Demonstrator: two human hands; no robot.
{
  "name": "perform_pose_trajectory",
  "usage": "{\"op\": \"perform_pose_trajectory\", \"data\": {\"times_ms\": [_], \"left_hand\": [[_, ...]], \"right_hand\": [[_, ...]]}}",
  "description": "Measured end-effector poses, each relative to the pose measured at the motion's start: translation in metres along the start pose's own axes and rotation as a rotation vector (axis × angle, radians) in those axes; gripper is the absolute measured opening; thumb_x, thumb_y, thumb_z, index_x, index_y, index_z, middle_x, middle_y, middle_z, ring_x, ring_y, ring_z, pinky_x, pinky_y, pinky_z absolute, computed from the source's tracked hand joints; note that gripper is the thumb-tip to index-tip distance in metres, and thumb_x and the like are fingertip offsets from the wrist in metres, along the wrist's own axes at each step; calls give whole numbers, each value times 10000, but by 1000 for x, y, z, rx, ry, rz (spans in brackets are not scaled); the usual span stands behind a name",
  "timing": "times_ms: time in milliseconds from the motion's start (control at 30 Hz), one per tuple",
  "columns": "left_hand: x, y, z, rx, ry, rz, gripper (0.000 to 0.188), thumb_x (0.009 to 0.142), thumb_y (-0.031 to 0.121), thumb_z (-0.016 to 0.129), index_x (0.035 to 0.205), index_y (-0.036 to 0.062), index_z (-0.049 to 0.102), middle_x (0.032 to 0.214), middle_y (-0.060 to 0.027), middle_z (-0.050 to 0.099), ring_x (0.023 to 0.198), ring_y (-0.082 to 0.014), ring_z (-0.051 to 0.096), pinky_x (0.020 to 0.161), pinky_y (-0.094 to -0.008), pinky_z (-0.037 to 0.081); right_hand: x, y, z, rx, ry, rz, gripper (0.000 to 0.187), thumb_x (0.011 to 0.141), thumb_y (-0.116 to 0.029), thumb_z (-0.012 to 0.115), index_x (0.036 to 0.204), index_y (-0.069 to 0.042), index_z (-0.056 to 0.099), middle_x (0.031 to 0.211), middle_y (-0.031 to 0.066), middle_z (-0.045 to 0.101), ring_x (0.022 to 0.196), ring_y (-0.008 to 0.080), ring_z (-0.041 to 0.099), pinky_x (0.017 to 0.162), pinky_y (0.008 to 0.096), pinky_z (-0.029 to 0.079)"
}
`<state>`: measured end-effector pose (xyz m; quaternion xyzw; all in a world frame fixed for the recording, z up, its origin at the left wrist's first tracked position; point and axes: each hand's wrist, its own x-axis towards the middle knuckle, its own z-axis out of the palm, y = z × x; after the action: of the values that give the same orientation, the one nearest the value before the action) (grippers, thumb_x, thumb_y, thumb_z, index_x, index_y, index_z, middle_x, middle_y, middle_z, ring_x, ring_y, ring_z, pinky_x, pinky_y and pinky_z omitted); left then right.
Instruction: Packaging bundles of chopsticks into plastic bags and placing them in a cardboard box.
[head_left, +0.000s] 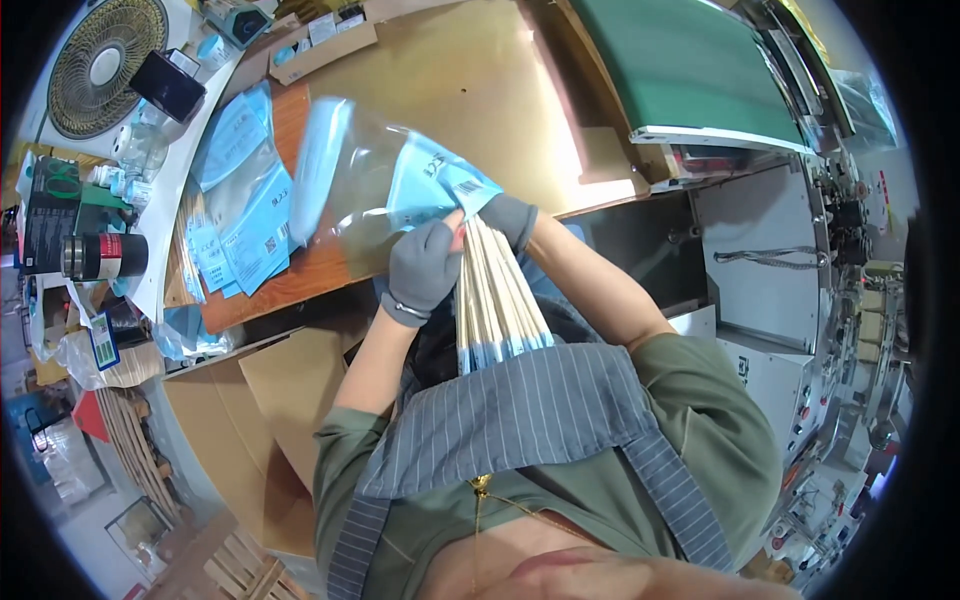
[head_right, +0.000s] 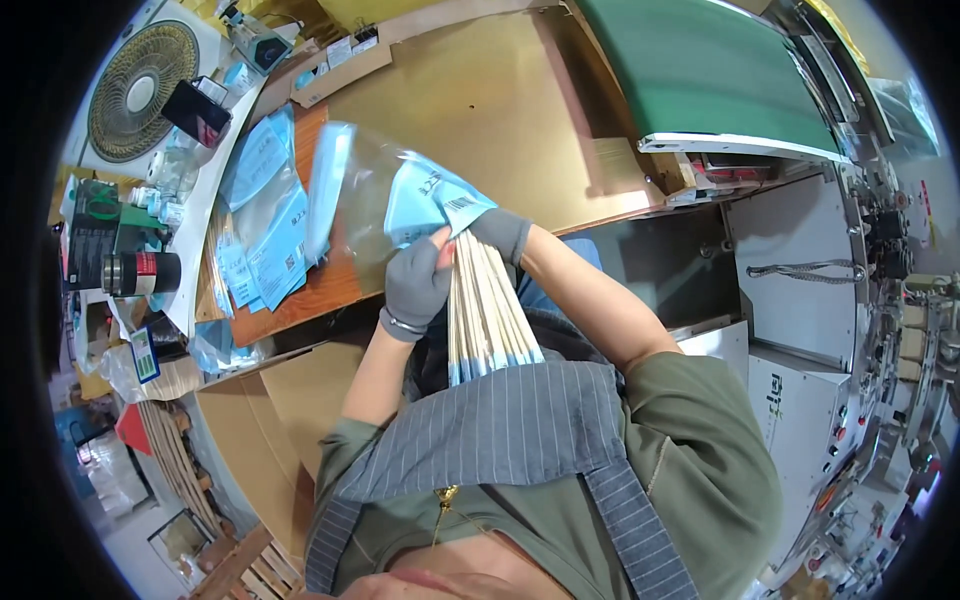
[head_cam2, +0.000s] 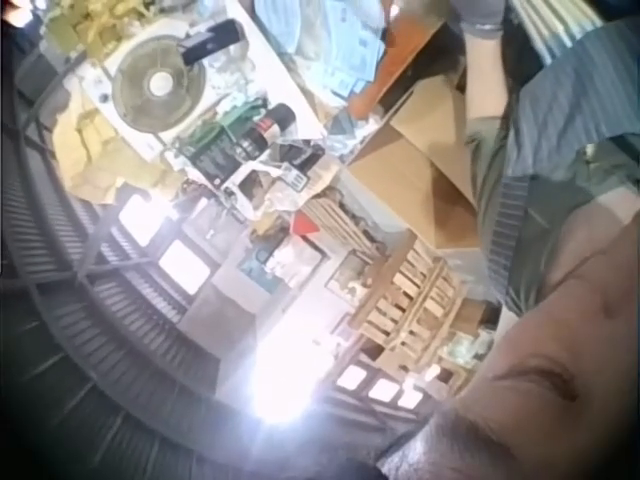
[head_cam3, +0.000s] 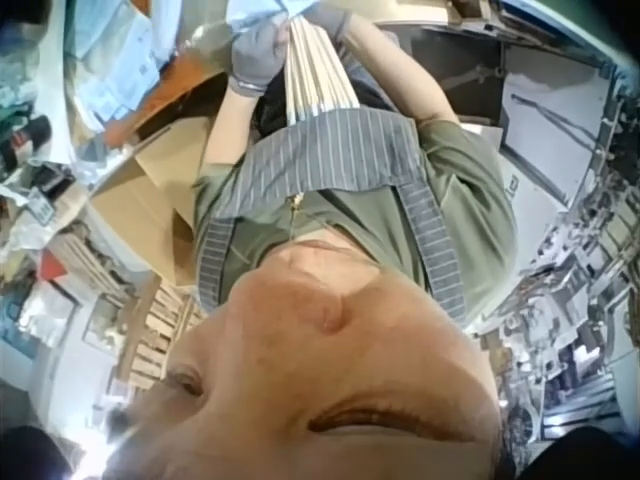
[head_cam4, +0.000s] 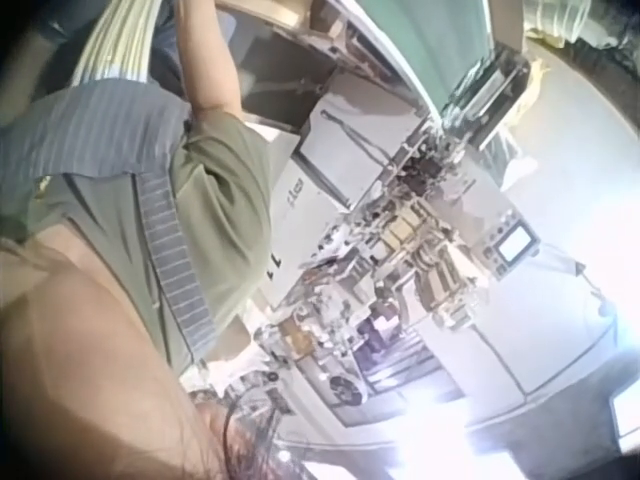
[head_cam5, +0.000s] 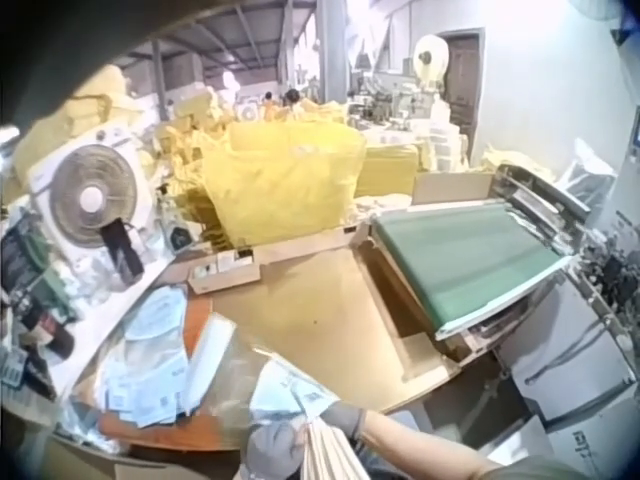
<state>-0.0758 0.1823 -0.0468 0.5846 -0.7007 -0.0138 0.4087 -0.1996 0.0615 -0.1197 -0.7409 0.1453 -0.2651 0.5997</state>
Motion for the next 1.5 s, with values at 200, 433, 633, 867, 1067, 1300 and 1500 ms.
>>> {"op": "perform_pose_trajectory", "data": {"times_ms": [200,433,633,867,1067,1300,1500], "left_hand": [[-46,15,-23,-23,142,-32,356,816,64,610,1168,13,600,733,-117,573,617,-276,560,563,-384,441],[-54,53,-42,-56,67,-98,466,772,46,589,1233,-12,550,803,-129,633,556,-275,566,560,-385,476],[82,28,-115,188,-177,-210,493,778,72,574,1268,103,531,625,-100,523,550,-237,554,552,-358,447],[127,-48,-187,476,-428,-430,265,800,183,575,992,14,643,715,-85,637,667,-170,625,587,-289,477],[145,-17,-166,-138,-252,-565,484,839,457,646,895,-20,595,691,-28,546,608,-116,515,554,-263,432],[163,-32,-152,5,-227,-339,345,841,262,599,651,-25,594,602,-86,612,549,-159,571,562,-333,455],[144,-3,-199,-608,-151,-742,609,926,578,432,836,19,656,670,-68,642,563,-123,594,521,-215,445]], "right_hand": [[-51,-88,32,1143,298,882,285,952,-199,495,1136,-4,591,1015,115,664,853,168,654,796,312,543],[-83,-127,-2,-627,180,417,266,751,-152,665,982,-30,617,709,133,606,643,139,615,571,310,465],[21,-182,-28,-357,326,-185,67,817,-88,586,832,-23,586,677,-7,573,567,81,541,522,255,435],[102,-258,-72,-425,374,-342,157,790,-108,536,799,8,642,632,90,598,610,112,553,575,282,455],[119,-248,-107,-417,298,-1,126,770,-112,566,784,-7,635,642,75,602,627,105,547,598,280,453],[128,-255,-114,-559,378,-56,131,793,-113,541,803,-22,636,617,66,582,563,123,552,536,285,460],[83,-251,-95,-273,337,-92,129,815,-100,536,866,-36,636,635,26,577,559,84,543,523,245,451]]}}
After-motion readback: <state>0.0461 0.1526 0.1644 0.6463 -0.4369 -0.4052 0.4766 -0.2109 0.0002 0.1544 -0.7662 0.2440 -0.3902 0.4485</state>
